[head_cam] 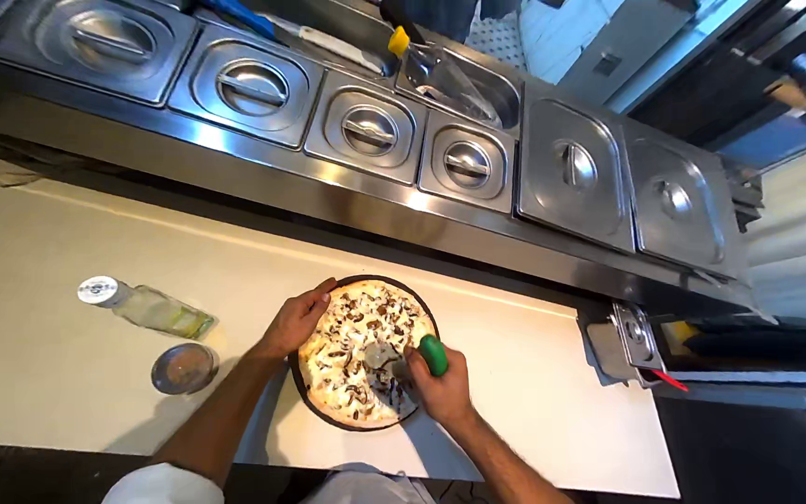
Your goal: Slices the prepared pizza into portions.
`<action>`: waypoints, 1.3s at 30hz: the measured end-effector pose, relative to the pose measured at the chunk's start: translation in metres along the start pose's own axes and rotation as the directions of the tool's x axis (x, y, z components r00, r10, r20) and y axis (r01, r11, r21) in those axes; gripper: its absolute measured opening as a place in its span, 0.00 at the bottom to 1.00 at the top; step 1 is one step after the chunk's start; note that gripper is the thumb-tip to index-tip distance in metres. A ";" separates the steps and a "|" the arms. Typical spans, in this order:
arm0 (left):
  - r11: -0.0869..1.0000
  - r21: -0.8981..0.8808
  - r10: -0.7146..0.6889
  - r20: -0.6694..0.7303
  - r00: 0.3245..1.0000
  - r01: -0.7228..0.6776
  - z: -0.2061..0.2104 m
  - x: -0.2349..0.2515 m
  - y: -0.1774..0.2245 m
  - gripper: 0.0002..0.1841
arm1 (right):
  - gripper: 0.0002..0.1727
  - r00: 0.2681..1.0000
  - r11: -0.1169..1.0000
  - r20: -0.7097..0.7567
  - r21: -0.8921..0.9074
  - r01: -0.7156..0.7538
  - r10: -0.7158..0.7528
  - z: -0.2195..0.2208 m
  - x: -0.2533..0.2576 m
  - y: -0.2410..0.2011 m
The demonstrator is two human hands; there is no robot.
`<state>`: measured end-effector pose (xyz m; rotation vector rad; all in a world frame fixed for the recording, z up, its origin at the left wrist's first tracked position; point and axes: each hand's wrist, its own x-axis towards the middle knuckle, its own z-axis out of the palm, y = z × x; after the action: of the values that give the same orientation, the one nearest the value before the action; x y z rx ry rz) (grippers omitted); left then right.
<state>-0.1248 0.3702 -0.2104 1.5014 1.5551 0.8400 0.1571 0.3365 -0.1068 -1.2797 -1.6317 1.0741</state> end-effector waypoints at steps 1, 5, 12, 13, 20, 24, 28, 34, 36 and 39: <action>1.000 -0.024 0.019 -0.006 1.000 -0.020 0.005 -0.006 -0.007 0.28 | 0.14 1.000 1.000 -0.019 0.022 0.013 -0.012 0.004 0.003 0.001; 0.996 -0.053 0.066 -0.093 0.994 -0.071 0.014 -0.004 -0.019 0.28 | 0.16 0.996 0.998 0.062 -0.001 -0.068 0.068 -0.002 0.004 -0.001; 0.997 -0.065 0.045 -0.096 0.994 -0.051 0.016 -0.006 -0.025 0.28 | 0.14 0.990 0.990 -0.043 0.037 0.133 -0.132 0.038 0.037 -0.003; 0.995 -0.069 0.058 -0.103 0.993 -0.066 0.016 -0.005 -0.026 0.28 | 0.14 0.990 0.990 -0.026 0.028 0.140 -0.139 0.037 0.035 -0.004; 0.983 -0.174 0.038 -0.124 0.992 -0.060 0.015 -0.006 -0.021 0.27 | 0.14 0.991 0.991 -0.027 -0.003 0.132 -0.132 0.070 0.073 -0.016; 0.975 -0.220 -0.013 -0.158 0.987 -0.023 0.014 -0.006 -0.021 0.24 | 0.12 0.967 0.968 -0.080 0.043 0.248 -0.244 0.121 0.129 -0.019; 0.981 -0.192 -0.011 -0.162 0.987 -0.021 0.017 -0.007 -0.024 0.26 | 0.13 0.970 0.980 -0.175 0.081 0.184 -0.168 0.120 0.130 -0.017; 0.989 -0.139 0.030 -0.167 0.985 -0.054 0.019 -0.006 -0.024 0.29 | 0.22 0.960 0.911 -0.270 0.411 0.040 0.079 0.100 0.119 0.004; 0.997 -0.001 0.076 -0.163 0.984 -0.077 0.020 -0.007 -0.019 0.31 | 0.21 0.961 0.867 -0.265 0.494 0.069 0.075 0.074 0.112 -0.001; 0.981 0.192 0.084 -0.241 0.967 -0.038 0.022 -0.025 -0.014 0.33 | 0.18 0.891 0.787 -0.439 0.588 0.187 0.117 0.001 0.100 0.002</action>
<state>-0.1120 0.3426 -0.2302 1.6335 1.8200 0.9709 0.1386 0.4350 -0.1014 -0.9427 -0.8283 1.0595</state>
